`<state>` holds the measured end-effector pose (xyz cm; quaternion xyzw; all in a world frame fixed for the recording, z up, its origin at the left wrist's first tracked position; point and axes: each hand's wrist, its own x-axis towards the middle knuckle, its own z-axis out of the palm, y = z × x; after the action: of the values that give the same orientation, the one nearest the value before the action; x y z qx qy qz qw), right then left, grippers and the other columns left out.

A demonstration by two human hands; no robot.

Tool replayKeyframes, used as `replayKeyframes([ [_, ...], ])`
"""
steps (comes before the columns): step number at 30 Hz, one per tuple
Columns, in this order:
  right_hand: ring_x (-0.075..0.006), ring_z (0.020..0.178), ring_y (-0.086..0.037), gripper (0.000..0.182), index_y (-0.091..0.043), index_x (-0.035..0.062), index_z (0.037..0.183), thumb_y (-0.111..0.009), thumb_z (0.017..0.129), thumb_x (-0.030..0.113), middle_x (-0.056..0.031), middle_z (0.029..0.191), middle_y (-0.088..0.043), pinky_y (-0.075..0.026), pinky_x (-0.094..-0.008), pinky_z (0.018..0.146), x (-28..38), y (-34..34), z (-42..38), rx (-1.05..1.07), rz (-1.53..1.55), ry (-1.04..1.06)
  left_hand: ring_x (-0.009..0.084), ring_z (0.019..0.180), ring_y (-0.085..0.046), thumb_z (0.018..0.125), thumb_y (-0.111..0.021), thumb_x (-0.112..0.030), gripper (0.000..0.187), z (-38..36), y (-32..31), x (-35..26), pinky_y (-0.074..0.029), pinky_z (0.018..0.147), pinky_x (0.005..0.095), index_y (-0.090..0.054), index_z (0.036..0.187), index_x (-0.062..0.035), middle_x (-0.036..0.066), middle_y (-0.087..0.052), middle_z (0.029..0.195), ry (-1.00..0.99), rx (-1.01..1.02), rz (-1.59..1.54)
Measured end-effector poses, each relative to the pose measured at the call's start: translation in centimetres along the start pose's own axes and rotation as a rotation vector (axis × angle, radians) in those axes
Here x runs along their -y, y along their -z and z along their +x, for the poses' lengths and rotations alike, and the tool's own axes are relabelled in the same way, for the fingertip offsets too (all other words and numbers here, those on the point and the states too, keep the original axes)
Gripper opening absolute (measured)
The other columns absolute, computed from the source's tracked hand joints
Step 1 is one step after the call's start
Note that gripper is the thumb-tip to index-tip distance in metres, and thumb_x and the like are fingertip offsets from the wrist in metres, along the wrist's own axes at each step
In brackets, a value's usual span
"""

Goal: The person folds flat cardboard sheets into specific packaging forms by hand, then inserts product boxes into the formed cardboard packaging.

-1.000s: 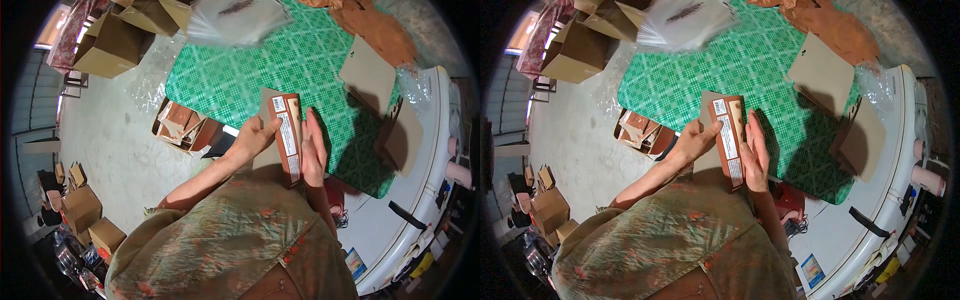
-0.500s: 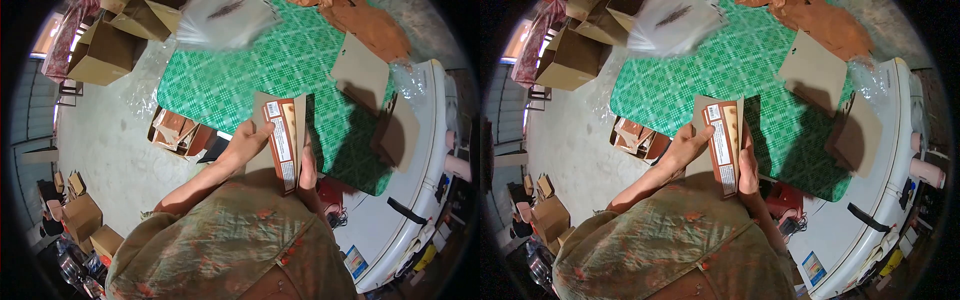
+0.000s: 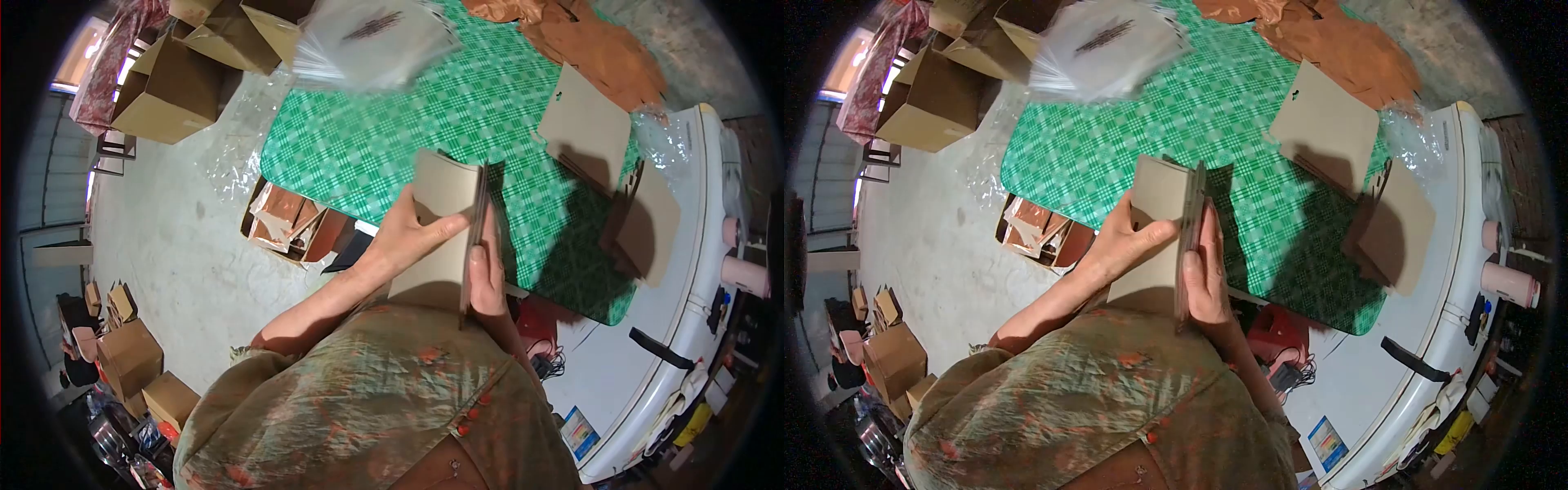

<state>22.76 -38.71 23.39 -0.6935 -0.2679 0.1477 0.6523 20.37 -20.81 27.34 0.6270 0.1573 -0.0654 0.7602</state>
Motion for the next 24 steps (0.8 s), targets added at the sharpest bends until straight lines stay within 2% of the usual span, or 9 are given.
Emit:
replayKeyframes([
  [1, -0.0393, 0.148, -0.017, 0.065, -0.01, -0.0019, 0.155, -0.041, 0.102, 0.018, -0.0248, 0.159, -0.015, -0.019, -0.0463, 0.119, 0.1, 0.2, 0.0, 0.033, -0.178, 0.038, 0.0255, 0.122, -0.053, 0.074, -0.083, -0.052, 0.102, 0.0, 0.0, 0.3, -0.043, 0.102, 0.038, -0.034, 0.141, 0.0063, 0.019, -0.054, 0.13, -0.004, -0.007, 0.058],
  [3, -0.0434, 0.147, -0.016, 0.068, -0.008, -0.0016, 0.155, -0.045, 0.099, 0.007, -0.0273, 0.159, -0.01, -0.024, -0.0477, 0.117, 1.0, -0.7, 0.0, 0.021, -0.362, -0.003, 0.0246, 0.119, -0.054, 0.073, -0.086, -0.047, 0.099, 0.2, 0.1, 0.9, -0.045, 0.101, 0.0372, -0.036, 0.138, 0.0067, 0.018, -0.056, 0.127, -0.017, -0.02, 0.174],
  [4, -0.043, 0.147, -0.017, 0.067, -0.011, -0.0023, 0.155, -0.045, 0.098, 0.005, -0.0265, 0.159, -0.012, -0.022, -0.0481, 0.118, 0.8, -1.1, -0.1, 0.006, -0.394, 0.014, 0.0225, 0.115, -0.057, 0.074, -0.087, -0.04, 0.091, 0.3, 0.1, 0.9, -0.047, 0.098, 0.0357, -0.038, 0.136, 0.0063, 0.017, -0.058, 0.123, -0.007, -0.023, 0.342],
  [6, -0.0437, 0.147, -0.017, 0.071, -0.013, -0.0013, 0.155, -0.047, 0.093, -0.001, -0.0259, 0.16, -0.012, -0.021, -0.0479, 0.118, 1.1, -1.8, 0.0, -0.024, -0.376, -0.012, 0.0209, 0.113, -0.058, 0.078, -0.085, -0.038, 0.087, 0.7, 0.3, 1.8, -0.048, 0.096, 0.0352, -0.038, 0.135, 0.0064, 0.017, -0.059, 0.122, -0.008, -0.026, 0.306],
  [9, -0.0439, 0.147, -0.018, 0.073, -0.01, -0.0007, 0.155, -0.047, 0.092, -0.002, -0.0259, 0.16, -0.01, -0.024, -0.0466, 0.117, 1.4, -1.7, 0.1, 0.0, -0.412, 0.006, 0.0185, 0.112, -0.058, 0.085, -0.08, -0.031, 0.074, 0.9, 0.5, 2.9, -0.049, 0.094, 0.0344, -0.039, 0.134, 0.0058, 0.015, -0.061, 0.12, -0.002, -0.028, 0.297],
  [14, -0.0327, 0.146, -0.026, 0.062, -0.027, -0.0036, 0.152, -0.046, 0.093, -0.002, -0.0201, 0.16, -0.021, -0.028, -0.0399, 0.116, 0.8, -1.2, 0.2, -0.034, -0.278, 0.048, 0.018, 0.113, -0.058, 0.088, -0.077, -0.027, 0.068, 1.4, 0.9, 4.0, -0.05, 0.095, 0.0342, -0.04, 0.135, 0.0049, 0.014, -0.061, 0.123, 0.048, -0.032, 0.285],
  [15, -0.0366, 0.147, -0.024, 0.059, -0.026, -0.0055, 0.151, -0.047, 0.097, 0.004, -0.0224, 0.159, -0.019, -0.027, -0.0421, 0.116, 0.3, -0.7, 0.2, -0.017, -0.22, 0.043, 0.0179, 0.113, -0.058, 0.088, -0.076, -0.026, 0.067, 1.4, 0.9, 4.0, -0.05, 0.095, 0.0342, -0.04, 0.135, 0.0048, 0.014, -0.061, 0.123, 0.045, -0.033, 0.273],
  [20, -0.0329, 0.148, -0.02, 0.058, -0.021, -0.0042, 0.153, -0.042, 0.101, 0.011, -0.0207, 0.16, -0.019, -0.019, -0.0414, 0.119, -0.1, 0.1, 0.2, -0.029, -0.088, 0.008, 0.0167, 0.112, -0.058, 0.09, -0.075, -0.022, 0.063, 1.3, 0.5, 3.3, -0.049, 0.096, 0.0338, -0.04, 0.135, 0.0042, 0.012, -0.061, 0.123, -0.13, -0.009, 0.041],
  [24, -0.034, 0.148, -0.019, 0.061, -0.017, -0.0045, 0.154, -0.041, 0.101, 0.013, -0.0212, 0.16, -0.019, -0.017, -0.0419, 0.119, -0.3, 0.2, -0.1, -0.042, -0.052, -0.03, 0.0144, 0.112, -0.057, 0.09, -0.075, -0.023, 0.064, 1.6, 0.4, 4.4, -0.048, 0.098, 0.0342, -0.04, 0.136, 0.0043, 0.01, -0.061, 0.123, -0.125, -0.01, 0.014],
])
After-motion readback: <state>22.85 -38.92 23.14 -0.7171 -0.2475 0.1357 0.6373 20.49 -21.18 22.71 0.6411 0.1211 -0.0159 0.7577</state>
